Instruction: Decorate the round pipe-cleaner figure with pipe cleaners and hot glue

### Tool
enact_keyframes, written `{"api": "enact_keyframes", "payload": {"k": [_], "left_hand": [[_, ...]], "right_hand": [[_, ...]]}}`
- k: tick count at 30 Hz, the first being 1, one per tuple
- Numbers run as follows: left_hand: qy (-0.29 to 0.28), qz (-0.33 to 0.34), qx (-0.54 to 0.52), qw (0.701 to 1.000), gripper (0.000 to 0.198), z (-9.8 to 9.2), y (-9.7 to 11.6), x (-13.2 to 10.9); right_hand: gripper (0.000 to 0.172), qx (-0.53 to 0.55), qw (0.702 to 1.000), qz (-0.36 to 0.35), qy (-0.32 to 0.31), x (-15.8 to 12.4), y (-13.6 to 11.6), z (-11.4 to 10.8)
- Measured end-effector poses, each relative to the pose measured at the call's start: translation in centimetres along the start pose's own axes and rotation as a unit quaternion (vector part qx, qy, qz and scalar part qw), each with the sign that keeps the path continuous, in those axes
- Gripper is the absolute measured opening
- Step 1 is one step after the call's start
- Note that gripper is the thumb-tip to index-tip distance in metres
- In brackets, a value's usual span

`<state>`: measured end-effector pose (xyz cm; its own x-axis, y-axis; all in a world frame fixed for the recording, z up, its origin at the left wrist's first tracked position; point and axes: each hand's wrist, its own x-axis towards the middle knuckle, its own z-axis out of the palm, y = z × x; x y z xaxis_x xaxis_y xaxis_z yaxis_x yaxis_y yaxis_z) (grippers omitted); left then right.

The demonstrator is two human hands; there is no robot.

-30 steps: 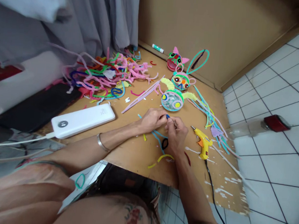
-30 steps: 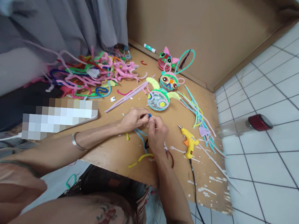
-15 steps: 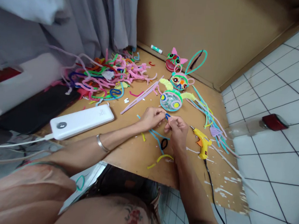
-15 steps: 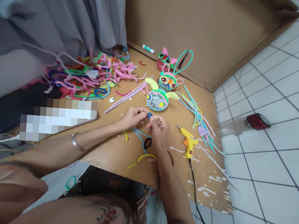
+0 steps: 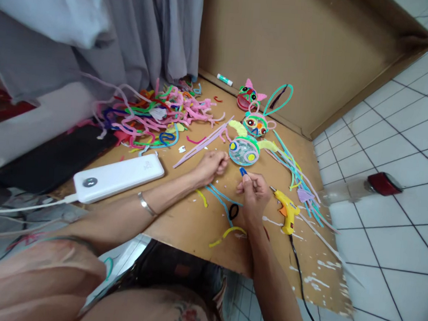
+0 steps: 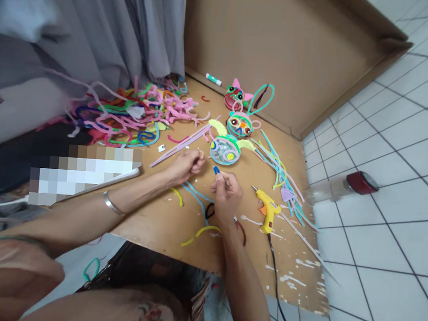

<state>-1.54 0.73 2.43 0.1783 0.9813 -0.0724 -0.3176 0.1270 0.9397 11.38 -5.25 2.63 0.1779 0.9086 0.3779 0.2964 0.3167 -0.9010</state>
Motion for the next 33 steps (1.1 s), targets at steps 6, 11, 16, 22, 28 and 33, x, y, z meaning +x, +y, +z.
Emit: {"api": "enact_keyframes", "payload": {"k": [6, 11, 16, 22, 28, 33], "left_hand": [[-0.029, 0.067, 0.073, 0.995, 0.050, -0.6, 0.4, -0.3], [-0.112, 0.016, 0.063, 0.992, 0.051, -0.4, -0.1, -0.7], [-0.092, 0.055, 0.087, 0.990, 0.046, -0.5, -0.1, -0.6], [-0.112, 0.125, 0.168, 0.971, 0.033, -0.6, -0.3, -0.7], [-0.224, 0.150, 0.236, 0.934, 0.032, -0.8, -0.3, -0.8], [-0.232, 0.092, 0.171, 0.953, 0.041, -1.0, -0.6, -0.6]], "right_hand": [[0.017, -0.094, 0.989, -0.110, 0.022, 0.8, 0.8, -0.8], [0.025, -0.222, 0.951, -0.216, -0.005, 1.0, 1.3, -1.1], [0.029, -0.139, 0.979, -0.151, -0.008, 1.2, 1.2, -1.2], [0.022, -0.054, 0.999, 0.003, 0.008, 1.5, 0.9, -1.0], [0.025, -0.005, 0.999, 0.033, -0.008, 1.7, 0.9, -1.2], [0.024, -0.012, 1.000, 0.025, -0.015, 1.9, 0.8, -1.4]]}}
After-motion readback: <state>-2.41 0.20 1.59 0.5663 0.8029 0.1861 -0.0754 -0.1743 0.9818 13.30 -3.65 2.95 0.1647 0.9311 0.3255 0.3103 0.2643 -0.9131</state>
